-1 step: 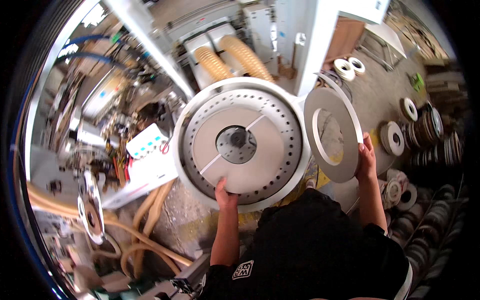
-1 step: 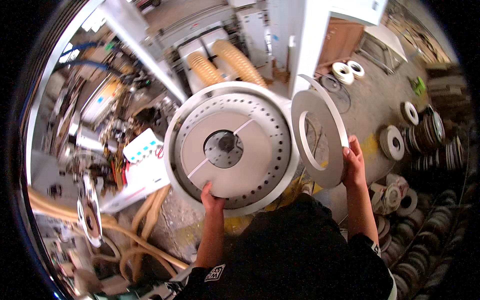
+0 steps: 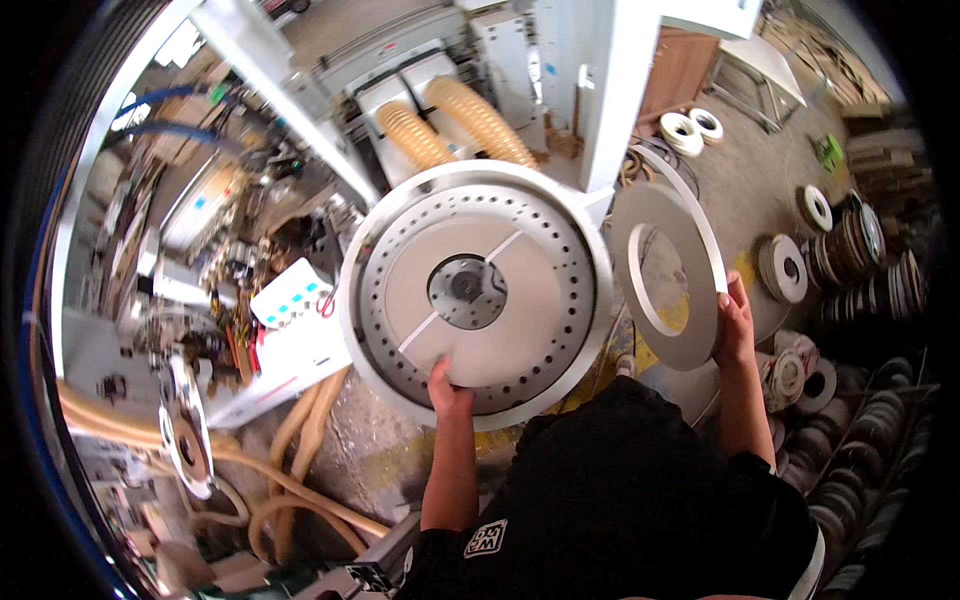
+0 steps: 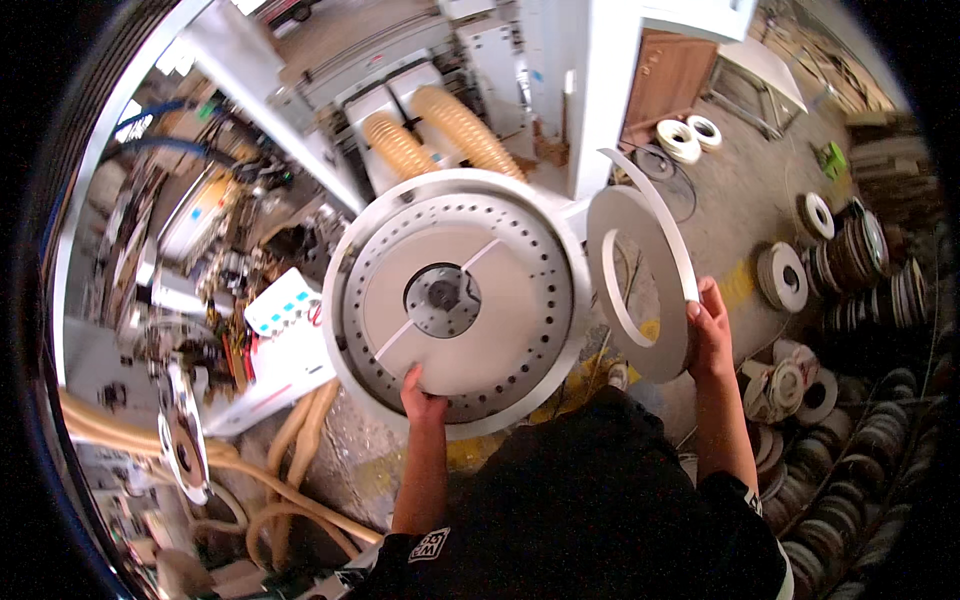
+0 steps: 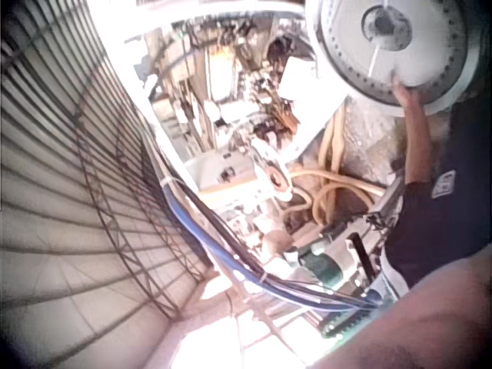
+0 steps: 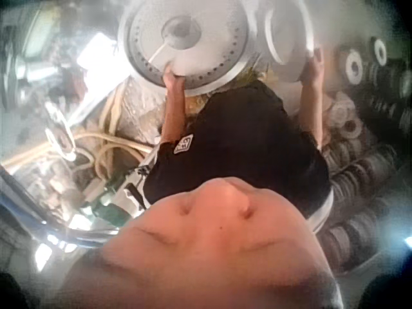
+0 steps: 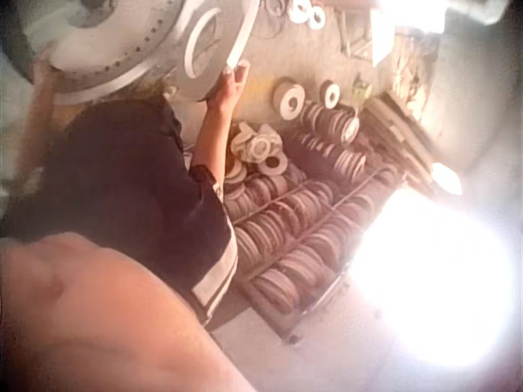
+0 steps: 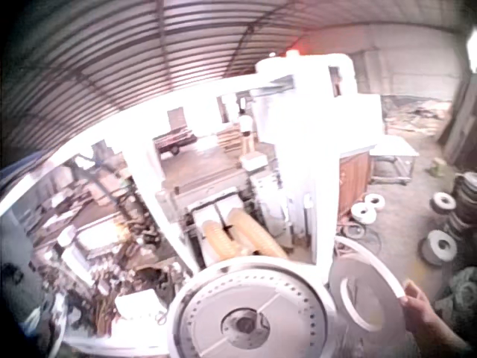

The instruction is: The person organizes coils of edge banding, places a coil onto the rotating feed tray of an edge banding machine, uses shears to trim the banding material, and then operates the control panel of the machine.

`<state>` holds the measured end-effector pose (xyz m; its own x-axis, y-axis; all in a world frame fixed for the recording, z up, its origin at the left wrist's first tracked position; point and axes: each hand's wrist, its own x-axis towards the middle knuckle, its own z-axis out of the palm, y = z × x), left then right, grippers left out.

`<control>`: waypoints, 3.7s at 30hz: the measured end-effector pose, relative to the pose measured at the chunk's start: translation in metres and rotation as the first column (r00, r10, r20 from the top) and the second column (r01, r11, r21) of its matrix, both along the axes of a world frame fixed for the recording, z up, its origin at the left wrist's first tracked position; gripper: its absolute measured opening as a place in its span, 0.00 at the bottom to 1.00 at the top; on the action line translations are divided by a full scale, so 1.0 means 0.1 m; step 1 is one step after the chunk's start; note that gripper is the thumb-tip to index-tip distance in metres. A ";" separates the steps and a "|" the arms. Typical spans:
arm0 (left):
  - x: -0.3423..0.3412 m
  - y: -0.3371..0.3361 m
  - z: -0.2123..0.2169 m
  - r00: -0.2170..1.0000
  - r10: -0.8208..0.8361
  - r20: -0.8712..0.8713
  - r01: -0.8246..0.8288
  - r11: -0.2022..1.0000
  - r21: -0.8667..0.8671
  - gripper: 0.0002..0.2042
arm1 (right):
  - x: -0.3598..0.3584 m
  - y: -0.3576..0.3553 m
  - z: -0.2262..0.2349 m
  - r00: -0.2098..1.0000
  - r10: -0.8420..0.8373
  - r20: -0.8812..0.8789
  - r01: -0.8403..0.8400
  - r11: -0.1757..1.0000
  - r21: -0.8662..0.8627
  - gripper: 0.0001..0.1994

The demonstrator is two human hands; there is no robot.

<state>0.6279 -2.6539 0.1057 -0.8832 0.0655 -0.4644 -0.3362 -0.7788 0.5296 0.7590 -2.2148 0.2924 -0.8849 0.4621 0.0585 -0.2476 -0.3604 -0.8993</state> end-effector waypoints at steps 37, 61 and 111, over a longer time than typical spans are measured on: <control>-3.22 9.39 -1.02 -0.155 -0.880 0.448 0.293 -0.474 -0.830 0.21 | -0.44 7.76 -1.74 0.459 -0.557 0.692 0.693 0.712 0.113 0.15; -2.28 12.84 -1.16 0.627 -0.330 0.706 0.768 0.107 -0.632 0.12 | -8.83 13.73 -0.95 0.996 -0.012 -0.086 0.086 0.226 0.970 0.19; 3.39 9.98 -1.28 0.631 0.639 0.440 -0.096 0.627 -0.773 0.21 | -2.21 4.97 -2.98 -0.281 0.486 0.828 -0.436 -0.833 0.341 0.16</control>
<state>0.9665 -1.6561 -0.0226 -0.2059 -0.7304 -0.6512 -0.5447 -0.4673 0.6964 0.5381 -1.7180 -0.0056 0.0970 -0.8305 -0.5486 -0.5422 0.4181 -0.7288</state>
